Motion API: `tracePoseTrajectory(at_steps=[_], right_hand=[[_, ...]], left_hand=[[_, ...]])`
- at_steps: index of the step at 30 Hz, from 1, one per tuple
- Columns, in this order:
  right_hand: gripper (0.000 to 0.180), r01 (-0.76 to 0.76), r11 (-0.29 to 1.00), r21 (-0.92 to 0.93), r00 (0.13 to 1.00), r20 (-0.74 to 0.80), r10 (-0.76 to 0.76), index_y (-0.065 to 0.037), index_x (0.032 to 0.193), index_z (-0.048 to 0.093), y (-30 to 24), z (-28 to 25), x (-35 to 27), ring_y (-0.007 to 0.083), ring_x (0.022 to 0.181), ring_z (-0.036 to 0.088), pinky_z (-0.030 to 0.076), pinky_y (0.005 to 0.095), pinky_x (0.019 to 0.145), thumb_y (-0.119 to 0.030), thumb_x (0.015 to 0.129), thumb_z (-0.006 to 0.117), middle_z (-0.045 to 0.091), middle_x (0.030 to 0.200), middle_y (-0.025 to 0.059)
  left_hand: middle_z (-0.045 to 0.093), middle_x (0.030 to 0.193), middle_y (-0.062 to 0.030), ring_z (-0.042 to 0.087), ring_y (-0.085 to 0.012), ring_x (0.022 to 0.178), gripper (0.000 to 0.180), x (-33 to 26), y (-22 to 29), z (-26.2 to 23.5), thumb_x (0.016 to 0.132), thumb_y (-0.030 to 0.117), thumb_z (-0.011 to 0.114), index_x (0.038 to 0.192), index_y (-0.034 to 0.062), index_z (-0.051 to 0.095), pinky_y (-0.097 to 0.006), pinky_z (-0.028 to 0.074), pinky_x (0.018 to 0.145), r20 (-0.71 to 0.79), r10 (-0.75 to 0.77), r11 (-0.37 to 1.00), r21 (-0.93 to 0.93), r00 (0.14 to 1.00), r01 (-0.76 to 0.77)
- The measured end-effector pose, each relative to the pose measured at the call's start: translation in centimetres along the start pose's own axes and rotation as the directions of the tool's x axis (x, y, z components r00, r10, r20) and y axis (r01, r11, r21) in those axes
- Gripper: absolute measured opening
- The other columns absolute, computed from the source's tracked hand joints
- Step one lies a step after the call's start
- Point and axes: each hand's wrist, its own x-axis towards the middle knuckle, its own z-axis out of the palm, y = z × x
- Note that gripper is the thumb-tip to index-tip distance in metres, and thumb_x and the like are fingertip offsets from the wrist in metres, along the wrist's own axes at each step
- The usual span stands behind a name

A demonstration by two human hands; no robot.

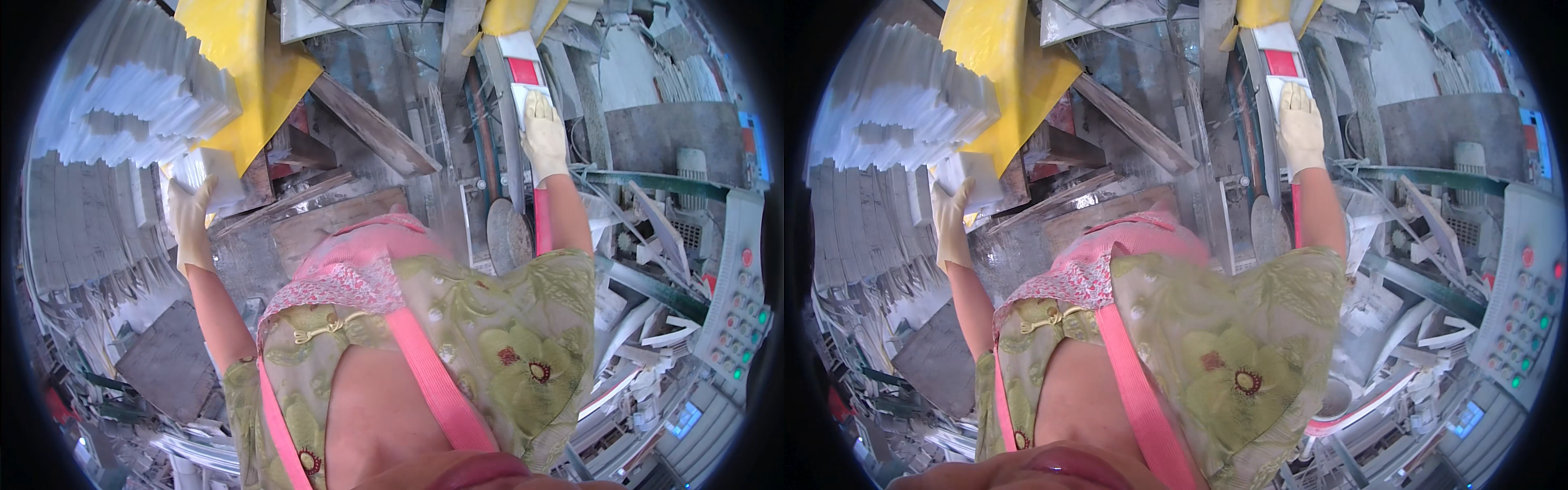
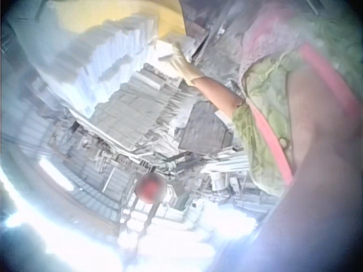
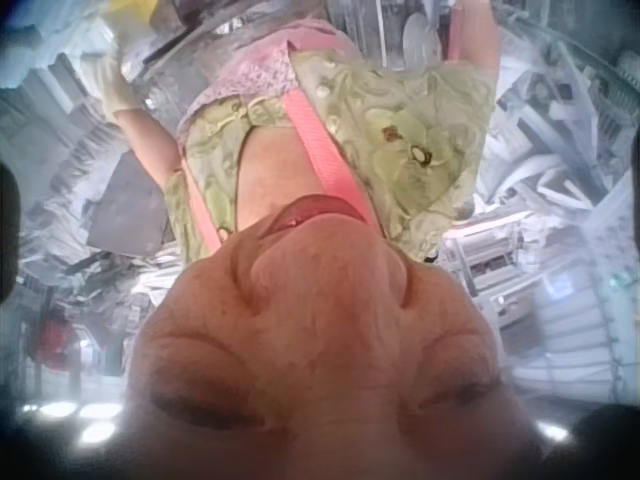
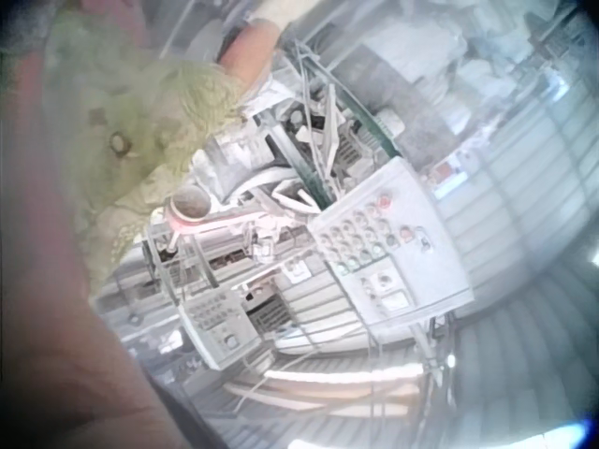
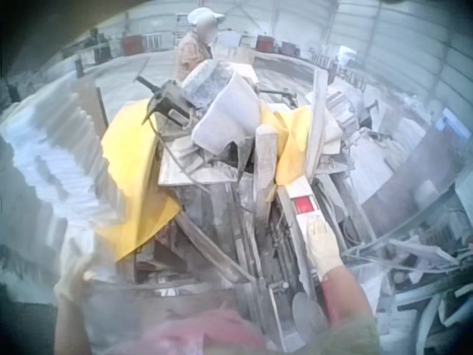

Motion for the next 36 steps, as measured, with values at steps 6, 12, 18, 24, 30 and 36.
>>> tracePoseTrajectory(at_steps=[6,12,18,24,30,36], right_hand=[[0.045,-0.165,0.969,0.184,0.979,0.146,0.139,-0.004,0.140,0.056,0.5,0.9,0.9,0.0329,0.123,0.062,0.054,0.0441,0.099,-0.024,0.100,0.048,0.058,0.142,0.0192],[0.046,-0.374,0.258,0.891,0.834,0.202,0.513,-0.001,0.118,0.070,-2.9,-6.4,3.9,0.0281,0.086,0.074,0.057,0.0431,0.077,-0.042,0.097,0.063,0.075,0.099,0.0171],[0.034,-0.033,-0.477,0.878,0.945,0.183,0.270,0.007,0.117,0.068,-23.1,-12.4,2.8,0.0193,0.099,0.068,0.053,0.0369,0.089,-0.021,0.098,0.066,0.072,0.109,0.0128],[0.023,0.034,-0.725,0.688,0.968,0.157,0.194,0.003,0.110,0.068,-42.9,-19.9,2.7,0.0071,0.081,0.057,0.048,0.0276,0.069,-0.014,0.094,0.071,0.064,0.094,0.0009],[0.028,-0.056,-0.280,0.958,0.986,0.097,0.134,-0.003,0.102,0.070,-46.4,-22.8,2.7,0.0103,0.070,0.057,0.049,0.0301,0.066,-0.029,0.092,0.073,0.065,0.080,0.0024],[0.067,0.036,-0.281,0.959,0.989,-0.075,-0.129,-0.001,0.141,0.049,-46.5,-21.8,2.6,0.0223,0.109,0.066,0.051,0.0333,0.093,-0.032,0.089,0.076,0.067,0.121,0.0151]], left_hand=[[0.064,0.127,-0.0257,0.062,-0.0384,0.119,0.094,1.0,-1.0,-0.1,0.066,0.050,0.083,0.138,-0.0025,0.052,-0.045,0.047,0.100,-0.021,0.158,0.987,-0.006,0.987,-0.158],[0.073,0.098,-0.0265,0.072,-0.0364,0.095,0.099,0.8,-0.3,-0.3,0.065,0.069,0.081,0.117,-0.0116,0.056,-0.042,0.057,0.082,-0.020,0.011,0.963,0.271,1.000,-0.005],[0.073,0.088,-0.0244,0.073,-0.0366,0.087,0.097,0.3,0.2,-0.9,0.073,0.078,0.071,0.110,-0.0107,0.055,-0.042,0.057,0.078,0.066,-0.013,0.971,0.238,0.998,-0.003],[0.073,0.082,-0.0211,0.073,-0.0343,0.077,0.095,0.5,-1.3,-0.3,0.079,0.079,0.065,0.111,-0.0104,0.056,-0.040,0.057,0.073,-0.003,0.164,0.965,0.208,0.986,-0.160],[0.068,0.113,-0.0317,0.068,-0.0435,0.105,0.099,0.4,-1.3,0.3,0.084,0.075,0.063,0.127,-0.0137,0.053,-0.045,0.055,0.088,0.000,0.102,0.971,0.218,0.995,-0.099],[0.065,0.119,-0.0345,0.064,-0.0454,0.113,0.097,0.1,-1.4,0.1,0.089,0.069,0.058,0.134,-0.0153,0.049,-0.048,0.051,0.096,-0.018,0.075,0.994,0.087,0.997,-0.073]])
